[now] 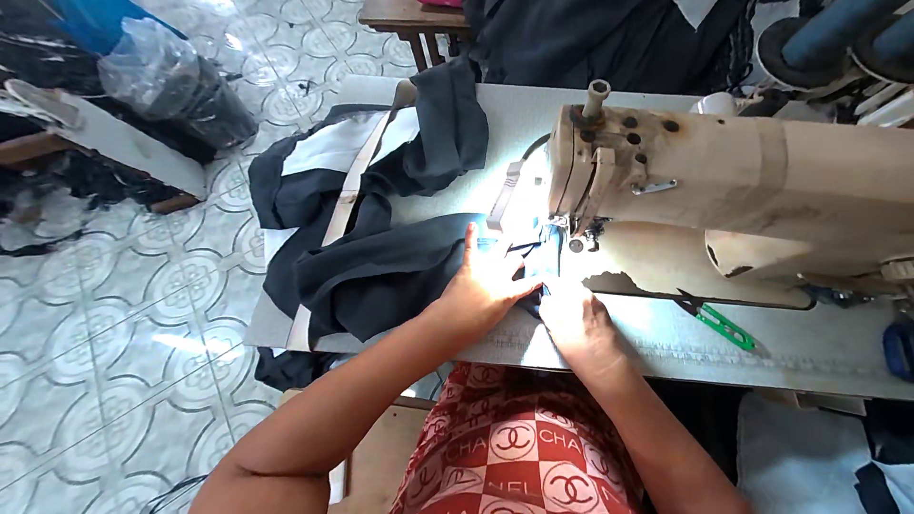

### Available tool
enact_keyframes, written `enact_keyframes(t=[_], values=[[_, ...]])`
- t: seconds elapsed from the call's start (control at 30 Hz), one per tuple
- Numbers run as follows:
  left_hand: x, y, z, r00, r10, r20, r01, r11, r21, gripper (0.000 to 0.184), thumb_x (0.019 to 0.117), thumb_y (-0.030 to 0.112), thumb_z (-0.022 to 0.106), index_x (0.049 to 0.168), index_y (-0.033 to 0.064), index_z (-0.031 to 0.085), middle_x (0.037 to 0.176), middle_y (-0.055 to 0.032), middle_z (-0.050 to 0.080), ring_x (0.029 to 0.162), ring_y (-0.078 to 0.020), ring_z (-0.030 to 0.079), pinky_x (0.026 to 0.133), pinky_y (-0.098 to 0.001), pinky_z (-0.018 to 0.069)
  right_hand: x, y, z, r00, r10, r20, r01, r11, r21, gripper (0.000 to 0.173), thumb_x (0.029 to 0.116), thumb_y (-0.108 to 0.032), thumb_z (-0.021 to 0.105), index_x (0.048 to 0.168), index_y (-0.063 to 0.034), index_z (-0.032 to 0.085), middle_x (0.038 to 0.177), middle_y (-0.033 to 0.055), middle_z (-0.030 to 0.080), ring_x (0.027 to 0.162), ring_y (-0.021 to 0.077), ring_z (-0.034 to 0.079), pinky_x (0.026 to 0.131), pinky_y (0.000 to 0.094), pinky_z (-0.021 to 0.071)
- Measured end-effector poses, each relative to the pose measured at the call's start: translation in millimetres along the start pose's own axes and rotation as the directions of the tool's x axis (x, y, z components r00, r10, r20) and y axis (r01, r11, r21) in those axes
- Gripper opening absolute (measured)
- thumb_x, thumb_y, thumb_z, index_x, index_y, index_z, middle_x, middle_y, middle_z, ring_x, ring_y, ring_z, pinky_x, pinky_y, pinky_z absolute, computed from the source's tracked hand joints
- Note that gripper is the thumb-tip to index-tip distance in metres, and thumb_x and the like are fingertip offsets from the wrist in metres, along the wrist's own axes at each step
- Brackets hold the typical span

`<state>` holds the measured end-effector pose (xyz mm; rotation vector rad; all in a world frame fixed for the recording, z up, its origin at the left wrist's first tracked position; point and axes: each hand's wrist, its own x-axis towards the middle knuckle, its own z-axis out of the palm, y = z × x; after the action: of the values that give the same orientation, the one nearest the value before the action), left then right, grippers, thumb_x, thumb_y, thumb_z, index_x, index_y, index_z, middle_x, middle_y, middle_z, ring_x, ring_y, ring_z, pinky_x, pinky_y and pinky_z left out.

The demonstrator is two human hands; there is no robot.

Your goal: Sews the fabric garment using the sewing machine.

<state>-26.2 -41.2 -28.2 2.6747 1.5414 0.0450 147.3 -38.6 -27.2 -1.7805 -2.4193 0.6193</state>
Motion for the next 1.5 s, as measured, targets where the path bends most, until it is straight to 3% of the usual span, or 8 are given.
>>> enact_keyframes(t=[0.37, 0.57, 0.87, 0.97, 1.07, 1.23, 1.33, 1.5], values=[[22.4, -13.1, 7.2, 0.995, 0.019, -0.095, -0.015, 0.999, 0.047, 0.045, 0.0952, 0.002, 0.062, 0.126, 0.0337, 0.072, 0.128, -0.0124, 0.067, 0.127, -0.0402, 0.058, 0.109, -0.0827, 0.0185, 25.0, 13.9, 12.0, 0.967, -0.049, -0.25, 0.082, 0.989, 0.123, 0.021, 0.0949, -0.012, 0.063, 0.108, 0.0008, 0.074, 0.096, 0.0202, 0.072, 0.088, 0.0344, 0.073, 0.078, 0.0487, 0.0593], [15.1, -30.3, 32.0, 0.943, -0.121, -0.311, -0.007, 0.924, -0.381, 0.03, 0.0865, 0.004, 0.068, 0.116, 0.008, 0.072, 0.111, -0.0128, 0.072, 0.111, -0.0328, 0.065, 0.109, -0.0606, 0.0383, -1.6, 40.2, 12.0, 0.978, 0.157, -0.135, -0.036, 0.772, 0.634, 0.025, 0.1038, -0.014, 0.052, 0.111, 0.0026, 0.07, 0.08, 0.0065, 0.07, 0.059, 0.0073, 0.066, 0.057, 0.0246, 0.0592], [18.3, -32.6, 22.2, 0.96, -0.186, -0.209, 0.035, 0.821, -0.569, 0.034, 0.0829, 0.019, 0.078, 0.114, 0.0095, 0.071, 0.108, -0.0069, 0.072, 0.11, -0.0235, 0.064, 0.105, -0.0488, 0.0443, 23.1, 19.3, 25.6, 0.946, 0.203, -0.253, 0.082, 0.604, 0.793, 0.044, 0.0831, -0.011, 0.083, 0.118, 0.0051, 0.062, 0.086, 0.0094, 0.073, 0.068, 0.0121, 0.072, 0.066, 0.0302, 0.0629], [12.6, -24.5, 15.5, 0.963, -0.018, -0.27, -0.072, 0.945, -0.318, 0.056, 0.0786, 0.036, 0.085, 0.129, 0.0182, 0.069, 0.123, -0.0083, 0.07, 0.121, -0.0336, 0.062, 0.108, -0.0722, 0.0343, 11.5, 17.6, 20.8, 0.976, 0.183, -0.116, 0.038, 0.383, 0.923, 0.023, 0.0909, -0.007, 0.075, 0.107, 0.004, 0.062, 0.076, 0.0047, 0.071, 0.059, 0.0089, 0.069, 0.058, 0.0246, 0.0616], [8.6, -20.5, 15.8, 0.917, 0.183, -0.354, -0.253, 0.954, -0.162, 0.021, 0.0883, 0.014, 0.074, 0.109, 0.0197, 0.077, 0.125, -0.0027, 0.07, 0.126, -0.0289, 0.059, 0.102, -0.0643, 0.0402, -21.1, 13.9, 12.4, 0.971, 0.158, 0.178, -0.194, 0.087, 0.977, 0.014, 0.0938, -0.001, 0.068, 0.103, 0.0026, 0.058, 0.07, 0.0039, 0.065, 0.048, 0.0074, 0.059, 0.046, 0.0209, 0.0529], [10.7, -9.3, 14.4, 0.938, 0.225, -0.263, -0.256, 0.962, -0.091, 0.024, 0.0976, 0.002, 0.057, 0.093, 0.015, 0.076, 0.111, 0.0011, 0.074, 0.131, -0.0249, 0.058, 0.109, -0.0726, 0.0317, -28.8, 33.0, 7.2, 0.965, 0.247, -0.087, -0.095, 0.64, 0.763, 0.055, 0.0939, -0.021, 0.073, 0.137, 0.0047, 0.051, 0.096, 0.0086, 0.07, 0.069, 0.0101, 0.069, 0.062, 0.0272, 0.0608], [8.9, -3.9, 12.4, 0.946, 0.19, -0.263, -0.215, 0.974, -0.07, 0.023, 0.0961, 0.0, 0.059, 0.092, 0.014, 0.077, 0.106, -0.0013, 0.074, 0.127, -0.0265, 0.06, 0.108, -0.072, 0.0317, -13.1, 28.1, 5.9, 0.908, 0.138, -0.395, 0.061, 0.89, 0.452, 0.043, 0.0929, -0.026, 0.073, 0.122, 0.0049, 0.063, 0.11, 0.0192, 0.066, 0.083, 0.0215, 0.066, 0.075, 0.0376, 0.0582], [3.2, -0.4, 17.8, 0.95, 0.119, -0.29, -0.142, 0.988, -0.061, 0.023, 0.0979, 0.003, 0.06, 0.1, 0.0171, 0.078, 0.105, -0.0018, 0.075, 0.124, -0.0279, 0.063, 0.108, -0.0739, 0.0308, 5.5, 18.1, 16.1, 0.956, 0.037, -0.292, 0.051, 0.956, 0.287, 0.026, 0.0915, -0.018, 0.071, 0.108, 0.002, 0.07, 0.095, 0.0172, 0.071, 0.084, 0.0294, 0.071, 0.077, 0.0454, 0.0592]])
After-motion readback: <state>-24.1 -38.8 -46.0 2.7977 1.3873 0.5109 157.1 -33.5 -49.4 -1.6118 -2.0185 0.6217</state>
